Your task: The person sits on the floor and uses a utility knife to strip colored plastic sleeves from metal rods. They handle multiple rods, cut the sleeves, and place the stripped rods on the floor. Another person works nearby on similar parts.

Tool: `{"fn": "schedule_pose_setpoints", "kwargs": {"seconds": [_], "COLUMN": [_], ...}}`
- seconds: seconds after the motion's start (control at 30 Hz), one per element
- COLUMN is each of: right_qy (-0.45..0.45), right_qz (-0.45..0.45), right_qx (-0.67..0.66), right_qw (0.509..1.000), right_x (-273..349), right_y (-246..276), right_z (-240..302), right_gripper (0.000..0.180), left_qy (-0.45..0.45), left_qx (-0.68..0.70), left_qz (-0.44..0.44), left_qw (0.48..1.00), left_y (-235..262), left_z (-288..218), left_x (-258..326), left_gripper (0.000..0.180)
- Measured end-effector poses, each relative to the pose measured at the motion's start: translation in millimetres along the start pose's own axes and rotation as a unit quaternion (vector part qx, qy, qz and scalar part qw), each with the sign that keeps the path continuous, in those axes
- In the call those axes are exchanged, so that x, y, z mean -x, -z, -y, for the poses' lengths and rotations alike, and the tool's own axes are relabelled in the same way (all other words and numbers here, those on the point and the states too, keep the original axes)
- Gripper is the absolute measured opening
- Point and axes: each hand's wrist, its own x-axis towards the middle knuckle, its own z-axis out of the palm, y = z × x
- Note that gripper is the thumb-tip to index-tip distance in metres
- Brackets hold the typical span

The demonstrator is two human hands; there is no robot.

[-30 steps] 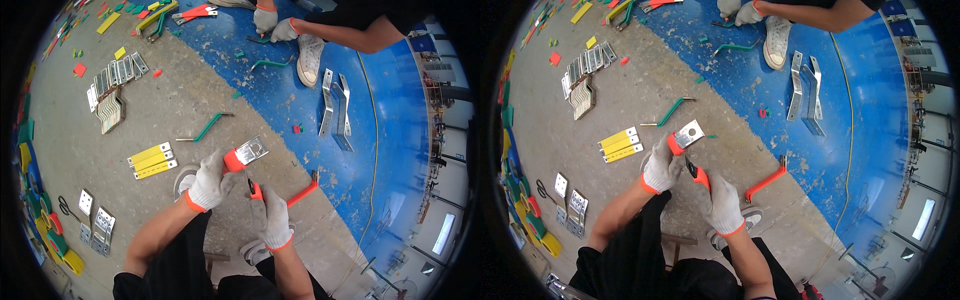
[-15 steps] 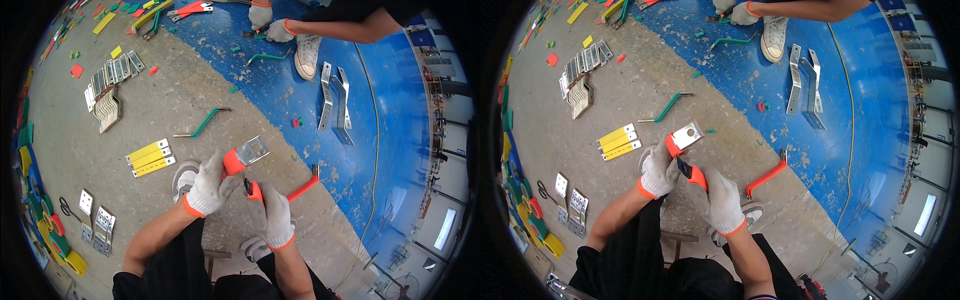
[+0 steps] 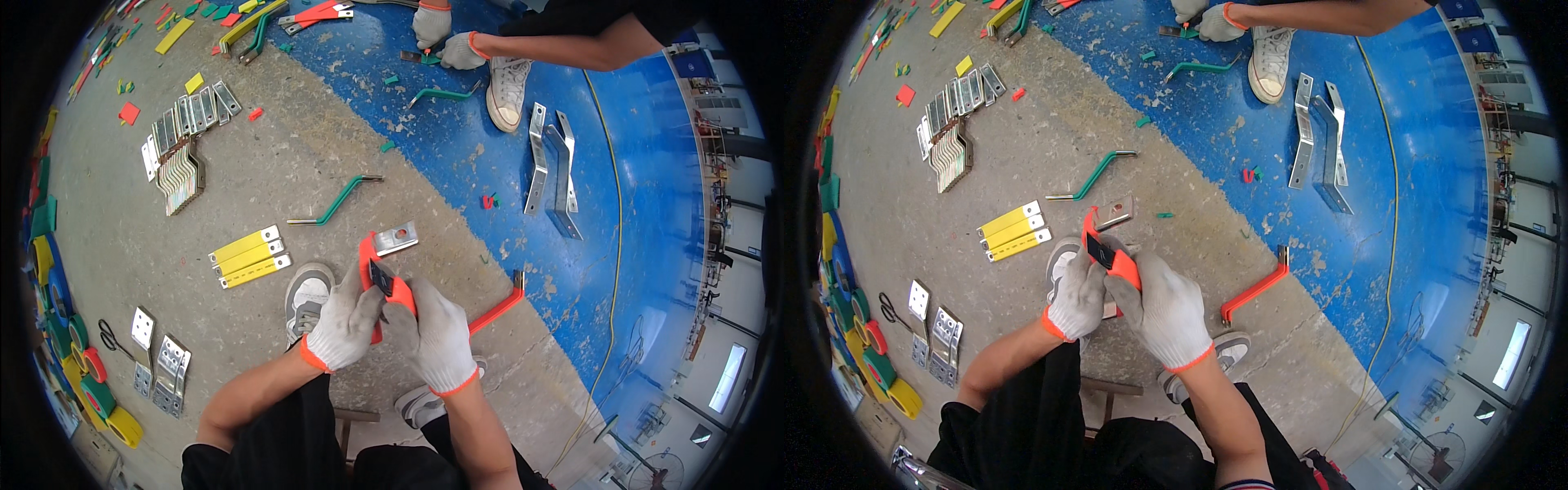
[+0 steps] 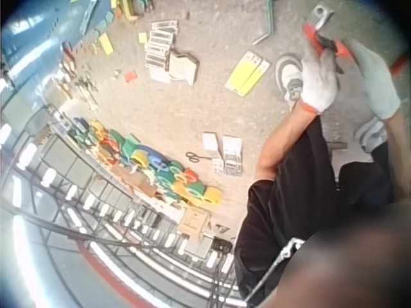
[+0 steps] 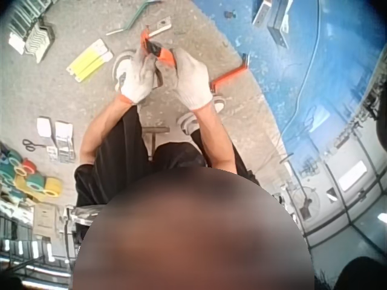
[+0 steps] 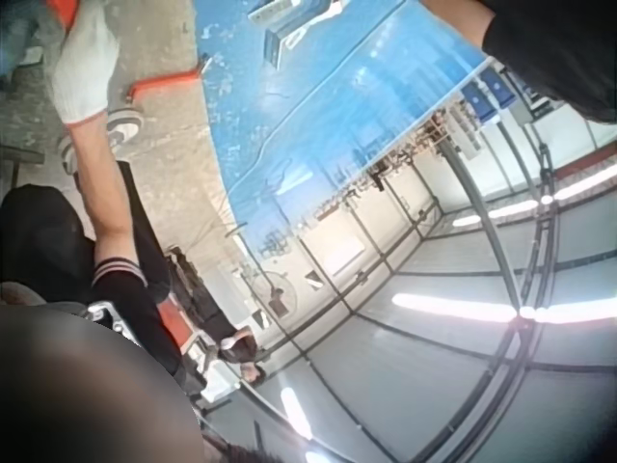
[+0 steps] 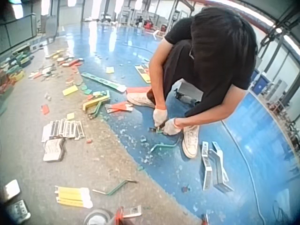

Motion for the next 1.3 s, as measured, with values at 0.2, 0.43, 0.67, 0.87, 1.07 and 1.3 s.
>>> {"fn": "schedule_pose_setpoints", "kwargs": {"seconds": [0.2,0.43,0.67,0.87,1.07,1.3], "right_qy": [0.024,0.017,0.016,0.019,0.049,-0.217], "right_qz": [-0.030,0.037,0.114,0.116,0.085,0.123], "right_qx": [0.164,0.245,0.262,0.275,0.249,0.334], "right_qw": [0.986,0.969,0.958,0.954,0.964,0.909], "right_x": [-23.2,-27.6,-23.7,-20.2,-10.7,39.4], "right_y": [-17.5,-25.9,-8.7,-6.3,-1.2,51.1], "right_z": [-13.8,-26.4,-35.3,-35.5,-43.2,-154.0], "right_gripper": [0.037,0.039,0.030,0.030,0.026,0.038], "left_qy": [0.056,0.275,0.300,0.292,0.308,-0.164], "left_qx": [0.001,0.190,0.186,0.196,0.168,-0.177], "left_qz": [-0.016,0.021,0.042,0.068,0.085,-0.079], "left_qw": [0.998,0.942,0.935,0.934,0.932,0.967], "left_y": [2.6,16.9,22.9,26.2,27.4,26.7], "left_z": [5.0,-3.5,-5.4,-6.7,-8.8,49.9], "left_x": [4.0,7.2,12.7,14.6,20.0,30.4], "left_gripper": [0.036,0.046,0.047,0.046,0.046,0.045]}}
